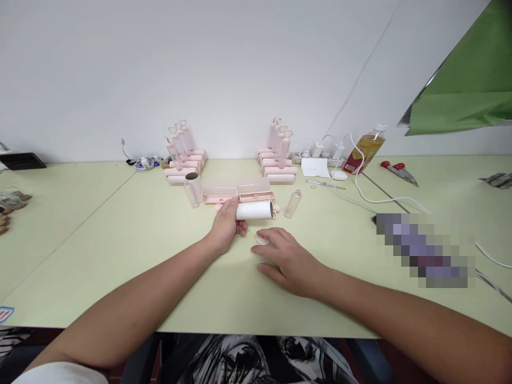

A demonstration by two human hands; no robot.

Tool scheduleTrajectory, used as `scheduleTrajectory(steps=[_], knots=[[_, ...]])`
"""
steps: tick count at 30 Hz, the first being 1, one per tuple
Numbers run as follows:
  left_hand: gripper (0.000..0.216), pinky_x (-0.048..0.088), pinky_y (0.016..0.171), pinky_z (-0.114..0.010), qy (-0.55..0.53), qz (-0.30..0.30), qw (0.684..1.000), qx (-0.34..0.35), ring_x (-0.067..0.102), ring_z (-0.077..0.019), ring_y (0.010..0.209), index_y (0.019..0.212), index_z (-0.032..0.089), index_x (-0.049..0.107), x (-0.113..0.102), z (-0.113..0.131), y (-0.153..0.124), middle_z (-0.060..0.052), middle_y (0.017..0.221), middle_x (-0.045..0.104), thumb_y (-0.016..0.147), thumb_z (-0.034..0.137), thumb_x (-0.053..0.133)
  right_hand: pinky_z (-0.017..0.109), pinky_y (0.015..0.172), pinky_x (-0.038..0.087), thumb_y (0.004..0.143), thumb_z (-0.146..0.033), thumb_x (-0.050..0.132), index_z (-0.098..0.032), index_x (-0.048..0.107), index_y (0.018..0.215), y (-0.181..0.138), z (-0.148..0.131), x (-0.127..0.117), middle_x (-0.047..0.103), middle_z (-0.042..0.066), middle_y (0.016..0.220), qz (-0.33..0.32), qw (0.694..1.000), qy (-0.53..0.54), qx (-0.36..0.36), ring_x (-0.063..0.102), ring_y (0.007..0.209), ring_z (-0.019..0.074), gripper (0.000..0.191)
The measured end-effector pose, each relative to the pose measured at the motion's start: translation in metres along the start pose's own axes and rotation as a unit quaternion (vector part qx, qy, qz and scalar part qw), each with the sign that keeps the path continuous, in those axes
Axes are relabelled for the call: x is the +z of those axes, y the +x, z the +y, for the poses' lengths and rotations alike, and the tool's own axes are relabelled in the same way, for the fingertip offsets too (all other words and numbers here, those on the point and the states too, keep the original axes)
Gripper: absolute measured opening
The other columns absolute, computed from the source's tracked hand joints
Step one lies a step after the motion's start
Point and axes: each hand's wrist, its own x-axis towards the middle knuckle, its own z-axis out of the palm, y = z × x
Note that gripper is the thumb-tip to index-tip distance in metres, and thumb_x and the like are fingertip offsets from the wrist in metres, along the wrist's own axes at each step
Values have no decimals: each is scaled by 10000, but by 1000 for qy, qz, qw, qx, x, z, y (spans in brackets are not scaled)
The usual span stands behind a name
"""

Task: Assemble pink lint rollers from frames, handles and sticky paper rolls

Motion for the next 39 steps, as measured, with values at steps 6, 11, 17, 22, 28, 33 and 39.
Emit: scheduleTrajectory(steps=[6, 11, 17, 22, 28, 33, 39], knots=[[379, 407, 372, -211, 18, -10, 1000, -3, 492, -122, 383, 930, 189, 482, -1, 0, -1, 37, 466, 513, 889, 565, 454, 453, 843, 441, 919, -176, 473, -206, 709, 1041, 4, 9, 5, 614, 161, 1113, 5, 997, -61, 35, 502, 991, 278, 267], [359, 409, 362, -216, 21, -6, 1000, -5, 492, -120, 380, 916, 189, 476, -1, 0, -1, 42, 487, 509, 893, 547, 459, 385, 739, 456, 895, -137, 490, -168, 690, 975, 5, 21, -1, 615, 124, 935, 0, 997, -36, 68, 502, 844, 238, 217], [375, 418, 367, -218, 18, -16, 1000, -1, 494, -121, 389, 908, 191, 477, -3, -3, 1, 41, 491, 508, 878, 565, 477, 361, 742, 470, 831, -174, 573, -190, 621, 920, 5, 29, -8, 603, 74, 922, 102, 983, 82, 127, 552, 842, 213, 102], [374, 433, 379, -220, 34, -25, 999, 0, 496, -118, 407, 912, 191, 492, -4, -5, 1, 35, 508, 517, 877, 563, 479, 326, 721, 475, 837, -242, 601, -211, 556, 815, 7, 32, -14, 544, 71, 982, 277, 932, 189, 137, 554, 874, 197, 59], [406, 428, 383, -208, 79, -51, 995, 20, 516, -109, 426, 920, 200, 510, -3, -6, -3, 38, 562, 526, 869, 601, 467, 357, 789, 488, 859, -281, 606, -220, 551, 810, 7, 34, -12, 520, 93, 1022, 314, 918, 217, 108, 529, 1052, 242, 96], [387, 428, 385, -210, 82, -49, 995, 18, 511, -107, 424, 919, 206, 506, -2, -5, -4, 41, 574, 517, 880, 587, 450, 366, 820, 478, 863, -278, 606, -218, 552, 799, 7, 31, -11, 524, 91, 1019, 295, 923, 221, 109, 537, 1055, 237, 102], [353, 421, 391, -207, 72, -42, 996, 7, 516, -114, 441, 909, 197, 510, -2, -1, -4, 34, 561, 506, 878, 547, 468, 388, 850, 468, 874, -282, 591, -217, 557, 800, 7, 31, -12, 535, 87, 1004, 298, 926, 206, 107, 552, 1024, 232, 105]])
